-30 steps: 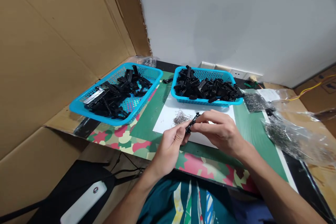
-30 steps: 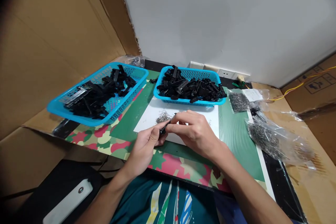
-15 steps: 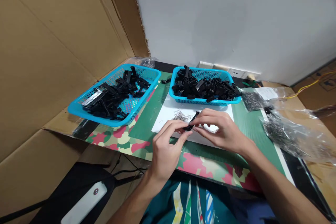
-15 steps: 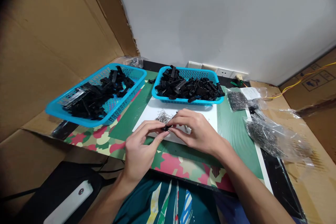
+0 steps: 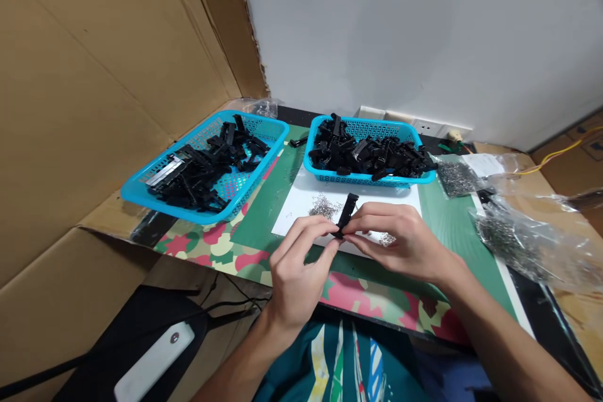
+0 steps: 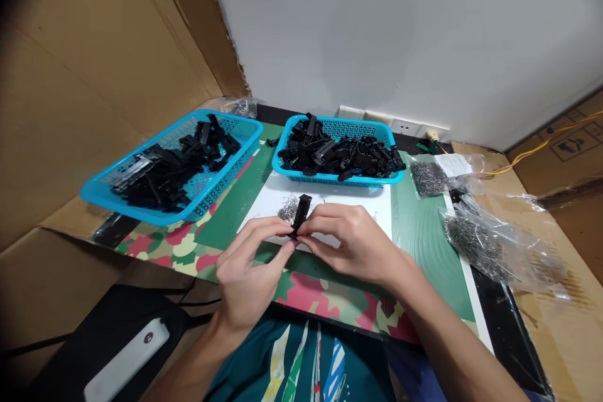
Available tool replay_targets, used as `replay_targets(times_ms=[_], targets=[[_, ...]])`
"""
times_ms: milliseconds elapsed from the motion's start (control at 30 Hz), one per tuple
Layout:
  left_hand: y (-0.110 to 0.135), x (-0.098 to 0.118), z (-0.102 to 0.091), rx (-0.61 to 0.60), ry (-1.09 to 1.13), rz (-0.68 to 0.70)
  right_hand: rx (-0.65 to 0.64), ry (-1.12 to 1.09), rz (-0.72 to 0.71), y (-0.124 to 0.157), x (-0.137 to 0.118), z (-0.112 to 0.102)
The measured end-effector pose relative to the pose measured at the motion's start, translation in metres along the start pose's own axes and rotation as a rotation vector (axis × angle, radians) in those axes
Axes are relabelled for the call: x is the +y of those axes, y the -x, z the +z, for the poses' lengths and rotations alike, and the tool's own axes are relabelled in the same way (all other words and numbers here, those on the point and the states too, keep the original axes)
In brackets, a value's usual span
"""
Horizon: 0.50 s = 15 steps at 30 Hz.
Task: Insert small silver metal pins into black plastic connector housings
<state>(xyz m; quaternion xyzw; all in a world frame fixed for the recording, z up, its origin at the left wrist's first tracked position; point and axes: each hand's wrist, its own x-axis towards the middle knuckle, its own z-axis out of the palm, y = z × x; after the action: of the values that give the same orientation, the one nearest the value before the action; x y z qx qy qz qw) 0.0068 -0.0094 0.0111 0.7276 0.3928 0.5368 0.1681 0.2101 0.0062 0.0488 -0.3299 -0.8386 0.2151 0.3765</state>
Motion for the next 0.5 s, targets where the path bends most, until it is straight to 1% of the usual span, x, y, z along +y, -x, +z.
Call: replay_targets(times_ms=[200,400,500], targets=[[-0.0019,0.0007,-0.0013,0.005,0.014,-0.037,-0.018,0.050,-0.073,0.0044,0.0015,-0.0015],[-0.0016,0.0015,-0.0030,0.032,0.022,-0.035,-0.049,0.009,-0.073,0.0034,0.0000,-0.0049],[-0.0017,0.0021,-0.0041,0.026,0.033,-0.027,-0.038,-0.025,-0.054,0.0020,-0.0010,-0.0055]])
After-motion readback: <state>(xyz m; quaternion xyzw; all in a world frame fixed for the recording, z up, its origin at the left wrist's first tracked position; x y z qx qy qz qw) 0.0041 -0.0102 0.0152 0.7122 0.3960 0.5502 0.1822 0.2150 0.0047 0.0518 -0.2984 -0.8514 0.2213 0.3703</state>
